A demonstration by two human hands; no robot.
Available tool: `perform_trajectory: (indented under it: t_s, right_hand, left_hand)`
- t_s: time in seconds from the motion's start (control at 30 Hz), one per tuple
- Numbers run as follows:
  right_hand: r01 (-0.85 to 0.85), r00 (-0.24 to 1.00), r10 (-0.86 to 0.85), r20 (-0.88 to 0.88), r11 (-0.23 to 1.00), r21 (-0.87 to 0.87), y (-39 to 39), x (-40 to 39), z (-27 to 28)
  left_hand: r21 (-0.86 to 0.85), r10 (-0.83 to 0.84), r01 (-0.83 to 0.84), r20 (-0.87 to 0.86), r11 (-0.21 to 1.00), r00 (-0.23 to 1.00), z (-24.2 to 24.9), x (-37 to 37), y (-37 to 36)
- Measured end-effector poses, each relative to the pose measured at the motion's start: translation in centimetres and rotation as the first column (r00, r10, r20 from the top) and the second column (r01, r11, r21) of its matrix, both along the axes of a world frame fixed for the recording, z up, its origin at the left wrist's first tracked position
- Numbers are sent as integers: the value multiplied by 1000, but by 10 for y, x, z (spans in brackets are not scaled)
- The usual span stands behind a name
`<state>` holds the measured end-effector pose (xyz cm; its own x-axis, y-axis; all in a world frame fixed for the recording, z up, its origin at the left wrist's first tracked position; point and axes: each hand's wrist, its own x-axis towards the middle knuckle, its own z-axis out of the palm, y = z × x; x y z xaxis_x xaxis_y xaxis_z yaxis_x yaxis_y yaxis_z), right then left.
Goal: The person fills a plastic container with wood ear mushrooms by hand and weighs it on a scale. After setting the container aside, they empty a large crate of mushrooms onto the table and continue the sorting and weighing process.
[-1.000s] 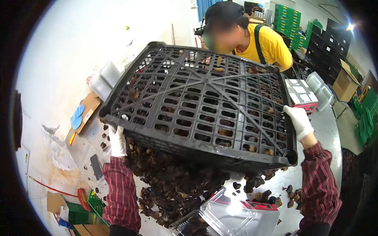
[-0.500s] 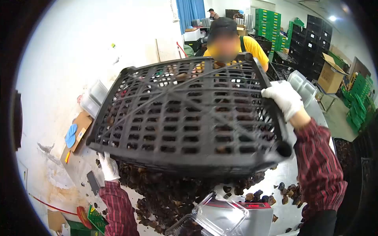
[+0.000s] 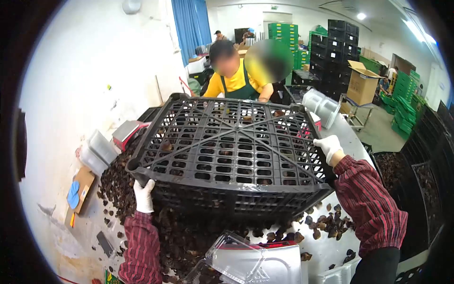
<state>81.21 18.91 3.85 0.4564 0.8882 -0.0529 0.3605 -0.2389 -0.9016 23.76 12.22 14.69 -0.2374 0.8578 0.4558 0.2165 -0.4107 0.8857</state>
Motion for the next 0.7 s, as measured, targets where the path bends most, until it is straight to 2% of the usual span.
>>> perform_trajectory:
  t_s: [0.07,0.13,0.17,0.2,0.23,0.27,0.33,0.37,0.4,0.43,0.47,0.57,0.6,0.67,0.7]
  right_hand:
    - [-34,978,103,-181,937,348,3,17,13]
    - [-76,987,103,-121,974,211,-18,26,95]
    - [-60,964,107,-243,979,195,-31,22,129]
    - [-123,967,164,-196,971,208,-22,37,134]
    - [-290,892,125,434,895,339,-10,50,132]
    - [-506,474,-55,879,799,324,1,55,125]
    - [-471,400,-131,907,819,326,6,28,120]
    - [-476,443,-126,888,806,352,14,19,104]
    - [-365,849,15,528,740,565,-7,-17,120]
    - [-204,811,80,579,967,153,8,-9,89]
    - [-317,588,321,743,936,-153,14,-11,78]
    - [-296,734,341,588,939,-175,-17,-45,105]
    - [-274,619,342,707,938,-214,-16,-47,107]
    - [-294,624,259,737,952,-86,-6,-59,126]
    - [-384,625,183,759,918,95,17,-61,117]
  left_hand:
    - [30,-46,47,-10,998,999,26,3,-6]
    - [144,-99,82,112,986,989,41,16,-34]
    - [184,-111,89,113,979,987,36,16,-48]
    - [218,-120,92,117,972,986,30,17,-59]
    - [188,26,-56,155,981,988,31,31,-60]
    - [198,-61,46,72,979,995,18,14,-55]
    - [121,-47,47,-8,992,999,-3,-6,-47]
    - [70,-30,26,54,997,998,-6,-11,-48]
    - [77,-27,23,61,997,998,-6,-19,-54]
    - [29,-62,60,50,998,997,-6,-27,-61]
    - [-22,-98,99,40,995,994,-7,-32,-66]
    - [-85,-117,118,22,989,993,3,-35,-77]
    - [-121,-120,120,11,985,993,5,-35,-78]
    - [-117,-130,131,24,984,991,9,-32,-77]
    - [-134,-119,121,19,984,993,9,-33,-76]
